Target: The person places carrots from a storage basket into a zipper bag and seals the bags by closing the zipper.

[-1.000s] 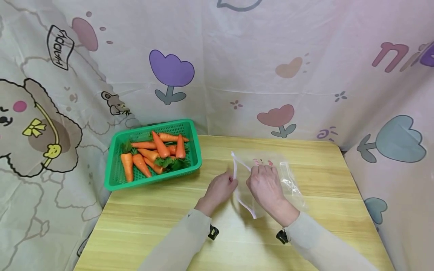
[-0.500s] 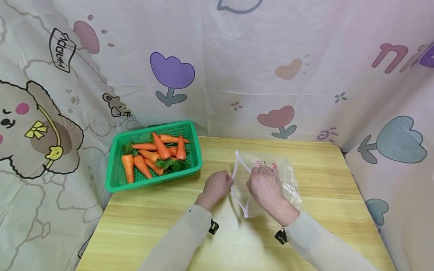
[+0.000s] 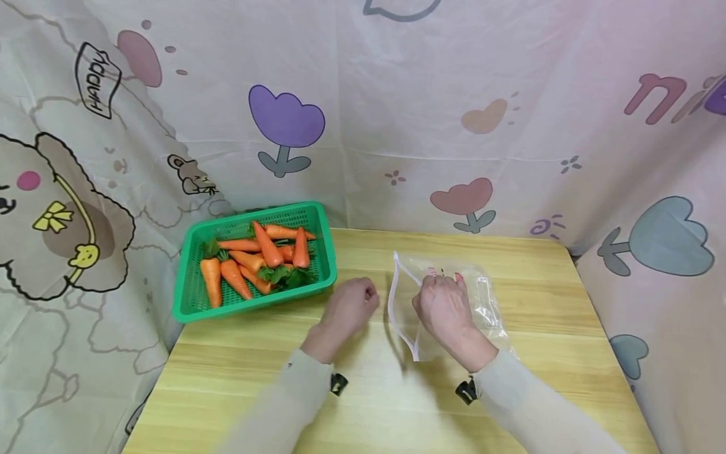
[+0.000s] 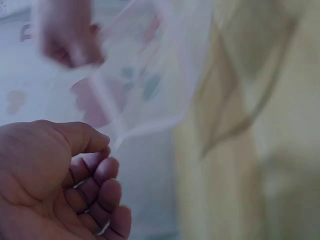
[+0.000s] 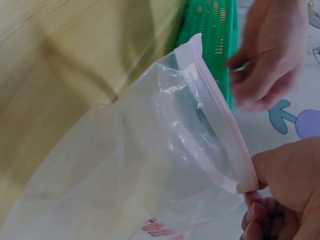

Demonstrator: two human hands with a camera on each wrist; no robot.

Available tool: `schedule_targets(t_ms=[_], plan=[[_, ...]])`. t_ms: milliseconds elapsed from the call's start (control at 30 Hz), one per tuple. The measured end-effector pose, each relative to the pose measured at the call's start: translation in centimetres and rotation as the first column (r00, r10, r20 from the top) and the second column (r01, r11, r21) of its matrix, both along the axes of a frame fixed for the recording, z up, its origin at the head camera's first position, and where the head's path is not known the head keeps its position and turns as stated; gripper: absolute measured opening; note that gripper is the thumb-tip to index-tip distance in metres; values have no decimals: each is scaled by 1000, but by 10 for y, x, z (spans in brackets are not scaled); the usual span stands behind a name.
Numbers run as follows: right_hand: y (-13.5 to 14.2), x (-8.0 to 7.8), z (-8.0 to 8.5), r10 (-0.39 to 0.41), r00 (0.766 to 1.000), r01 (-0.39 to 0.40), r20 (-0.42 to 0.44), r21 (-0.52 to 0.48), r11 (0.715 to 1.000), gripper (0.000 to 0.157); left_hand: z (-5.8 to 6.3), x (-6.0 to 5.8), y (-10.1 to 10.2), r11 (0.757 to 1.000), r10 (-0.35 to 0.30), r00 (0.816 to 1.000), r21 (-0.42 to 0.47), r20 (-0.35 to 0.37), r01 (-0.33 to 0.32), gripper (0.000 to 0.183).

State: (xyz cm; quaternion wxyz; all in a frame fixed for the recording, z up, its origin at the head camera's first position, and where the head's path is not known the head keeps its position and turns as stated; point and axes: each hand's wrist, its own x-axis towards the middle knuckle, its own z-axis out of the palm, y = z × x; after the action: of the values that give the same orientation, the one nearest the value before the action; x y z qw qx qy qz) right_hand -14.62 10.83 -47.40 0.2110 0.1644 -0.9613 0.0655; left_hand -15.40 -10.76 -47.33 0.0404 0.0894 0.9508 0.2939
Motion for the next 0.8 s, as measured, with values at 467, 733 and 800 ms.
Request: schedule_targets(t_ms=[467, 733, 800], plan=[[6, -1, 3, 8, 1000, -8, 3, 16, 1000, 20, 48, -55, -122, 960, -1, 986, -276, -169, -46, 13], [10, -2, 0, 13, 998, -13, -54, 8, 1000, 22, 45, -73, -143, 862, -207, 956, -500, -210, 77, 26], [11, -3, 0, 13, 999, -12, -53, 10, 1000, 23, 45, -78, -149, 838, -248, 949, -534, -196, 109, 28]])
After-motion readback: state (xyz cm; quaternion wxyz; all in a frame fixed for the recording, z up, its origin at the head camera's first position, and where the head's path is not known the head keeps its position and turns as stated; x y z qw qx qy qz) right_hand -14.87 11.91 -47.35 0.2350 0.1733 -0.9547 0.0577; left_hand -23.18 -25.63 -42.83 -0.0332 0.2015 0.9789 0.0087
